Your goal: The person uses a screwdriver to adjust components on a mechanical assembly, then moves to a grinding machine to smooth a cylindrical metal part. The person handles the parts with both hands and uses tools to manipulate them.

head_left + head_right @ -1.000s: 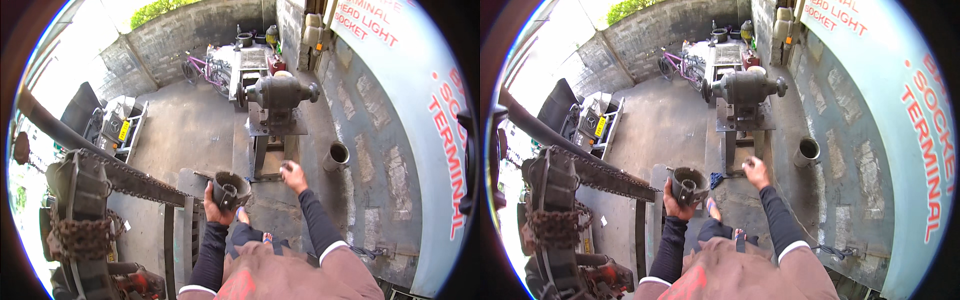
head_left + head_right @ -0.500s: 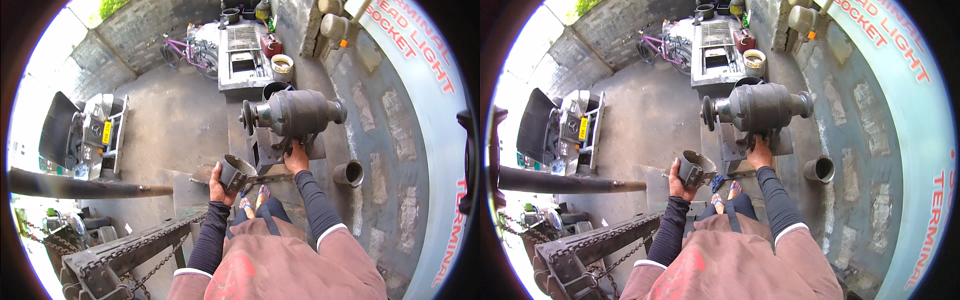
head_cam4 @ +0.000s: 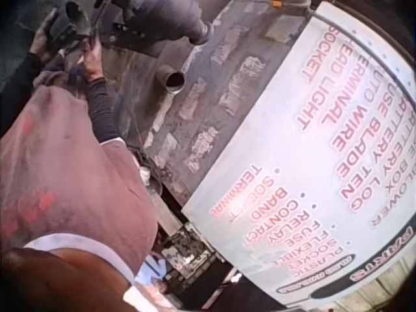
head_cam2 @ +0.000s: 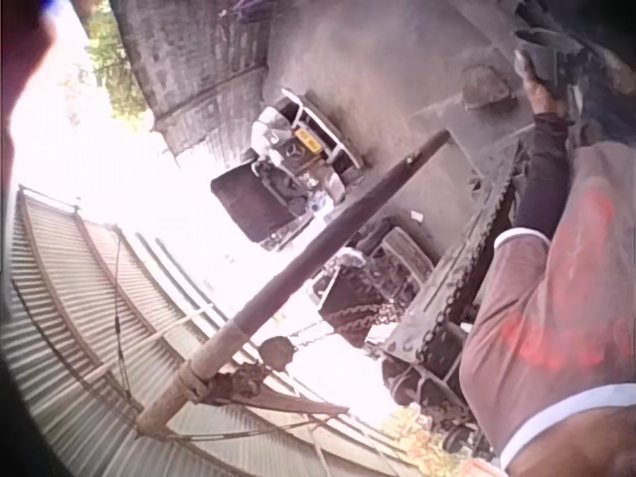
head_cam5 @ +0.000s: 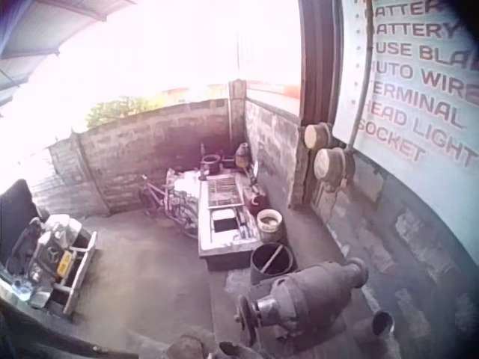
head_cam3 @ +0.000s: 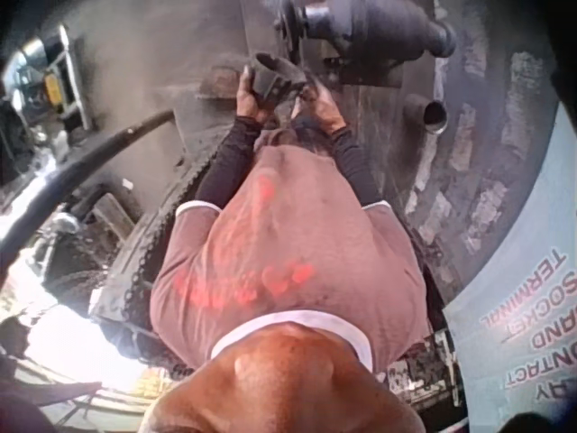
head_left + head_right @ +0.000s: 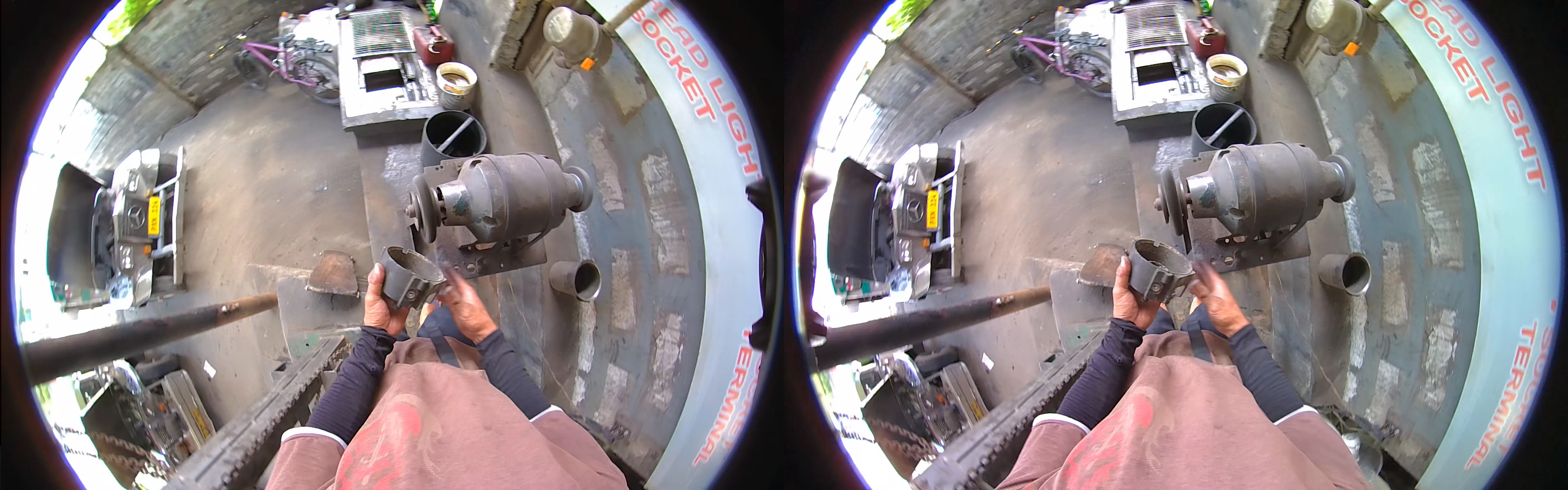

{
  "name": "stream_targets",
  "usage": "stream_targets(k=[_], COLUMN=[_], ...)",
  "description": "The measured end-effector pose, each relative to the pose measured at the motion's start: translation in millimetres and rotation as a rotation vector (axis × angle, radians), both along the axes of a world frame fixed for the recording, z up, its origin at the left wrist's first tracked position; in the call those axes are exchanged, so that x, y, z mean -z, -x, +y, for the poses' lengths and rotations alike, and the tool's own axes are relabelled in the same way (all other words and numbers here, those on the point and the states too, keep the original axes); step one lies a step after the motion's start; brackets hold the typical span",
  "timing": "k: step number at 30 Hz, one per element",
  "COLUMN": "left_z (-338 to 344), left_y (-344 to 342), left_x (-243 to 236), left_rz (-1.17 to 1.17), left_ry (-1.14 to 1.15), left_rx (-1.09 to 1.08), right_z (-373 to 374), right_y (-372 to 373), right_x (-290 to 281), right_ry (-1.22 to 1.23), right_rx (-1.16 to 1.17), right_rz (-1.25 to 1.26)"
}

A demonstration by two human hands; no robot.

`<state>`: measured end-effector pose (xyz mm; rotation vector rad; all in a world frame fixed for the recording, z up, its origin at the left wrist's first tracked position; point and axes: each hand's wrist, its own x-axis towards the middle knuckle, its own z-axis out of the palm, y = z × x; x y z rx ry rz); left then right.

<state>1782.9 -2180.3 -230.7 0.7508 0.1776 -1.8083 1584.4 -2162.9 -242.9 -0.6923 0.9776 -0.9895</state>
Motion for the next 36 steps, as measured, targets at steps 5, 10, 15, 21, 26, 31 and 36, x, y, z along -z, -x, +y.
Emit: stream_targets(k=[5, 10, 15, 21, 26, 31, 36], left_z=[-15.7, -42.3, -82.0, -94.0, -87.1, -78.2, -79.4], left_y=[-6.4, -27.9, -25.5, -18.1, -21.9, -3.9, -6.0], left_x=[-2.2, -14.9, -38.8, -18.6, -14.9, -21.7, -68.7], left_rz=[-0.366, -1.015, -1.024, -0.527, -0.098, -0.686, -1.165], left_ry=[0.033, 0.318, 0.294, 0.206, 0.197, 0.192, 0.174], left_rx=[0.204, 0.448, 0.440, 0.358, 0.375, 0.218, 0.344], right_z=[-7.8, -20.1, -45.7, -55.0, -51.8, -44.1, -47.9], right_y=[-26.8, -46.8, -65.6, -70.2, -67.0, -59.7, -64.4], right_x=[25.5, 23.6, -9.7, -57.9, -71.6, -28.6, -10.4], right_ry=[-0.195, -0.183, -0.163, -0.111, -0.127, -0.240, -0.346], right_rx=[0.120, 0.223, 0.297, 0.283, 0.300, 0.376, 0.448], right_rz=[-0.475, -0.459, -0.381, -0.063, 0.052, -0.364, -0.639])
